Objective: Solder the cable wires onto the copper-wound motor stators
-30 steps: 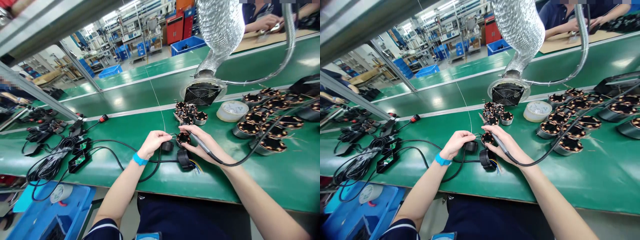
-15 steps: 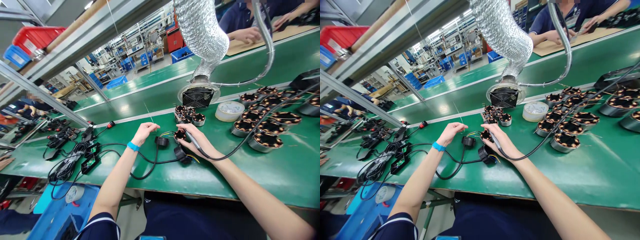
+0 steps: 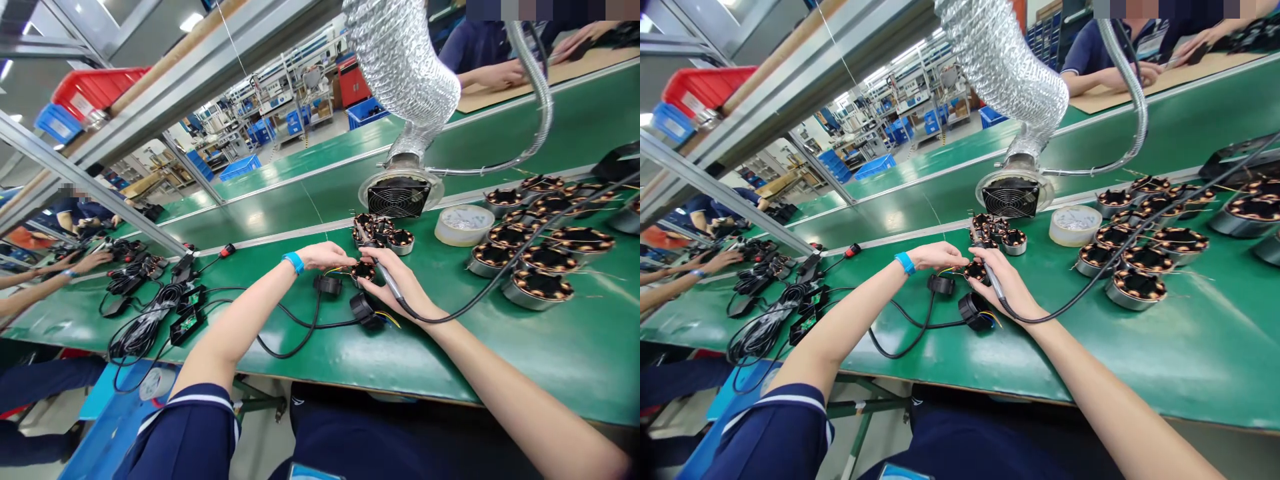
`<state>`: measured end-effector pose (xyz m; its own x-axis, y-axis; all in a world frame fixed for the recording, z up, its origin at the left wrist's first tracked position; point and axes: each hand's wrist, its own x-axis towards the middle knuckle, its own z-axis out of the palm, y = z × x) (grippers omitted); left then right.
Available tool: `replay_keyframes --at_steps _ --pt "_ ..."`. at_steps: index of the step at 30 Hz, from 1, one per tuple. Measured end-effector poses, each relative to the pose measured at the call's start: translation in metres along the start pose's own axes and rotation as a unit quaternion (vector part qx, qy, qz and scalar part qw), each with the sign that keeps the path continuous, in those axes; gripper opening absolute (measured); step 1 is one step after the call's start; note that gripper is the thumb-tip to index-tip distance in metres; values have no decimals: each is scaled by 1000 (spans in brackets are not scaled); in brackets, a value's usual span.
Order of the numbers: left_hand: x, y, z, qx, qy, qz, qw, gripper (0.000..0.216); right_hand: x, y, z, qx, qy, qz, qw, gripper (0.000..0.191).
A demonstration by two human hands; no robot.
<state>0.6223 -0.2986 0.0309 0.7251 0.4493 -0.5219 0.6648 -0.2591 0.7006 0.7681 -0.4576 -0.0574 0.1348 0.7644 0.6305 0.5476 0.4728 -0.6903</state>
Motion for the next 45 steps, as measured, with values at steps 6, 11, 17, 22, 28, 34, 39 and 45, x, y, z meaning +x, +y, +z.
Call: replay_keyframes --at_steps 6,11,17,22,28,34,39,45 --pt "-2 -9 -12 -87 -84 -10 993 58 0 1 1 6 -2 7 1000 55" --pt "-7 -16 -13 -99 -84 11 991 47 -1 4 2 2 -4 1 1000 53" --pt "2 -23 -3 -159 -73 -13 985 25 -4 10 4 -30 9 -6 999 51" --pt "3 -29 0 -195 -59 -21 979 31 -4 10 4 -40 6 -13 999 48" --pt "-6 -24 -4 -117 -63 -11 991 40 -3 6 2 -52 13 -14 998 47" --pt "-8 -19 -8 -76 -58 -11 995 39 0 2 0 -22 -5 -3 1000 50" --pt "-6 -33 -13 -105 -55 -17 993 43 0 1 0 2 -10 4 1000 52" --pt "-18 -28 -17 -100 -73 21 992 56 2 -2 -2 4 -12 3 1000 50"
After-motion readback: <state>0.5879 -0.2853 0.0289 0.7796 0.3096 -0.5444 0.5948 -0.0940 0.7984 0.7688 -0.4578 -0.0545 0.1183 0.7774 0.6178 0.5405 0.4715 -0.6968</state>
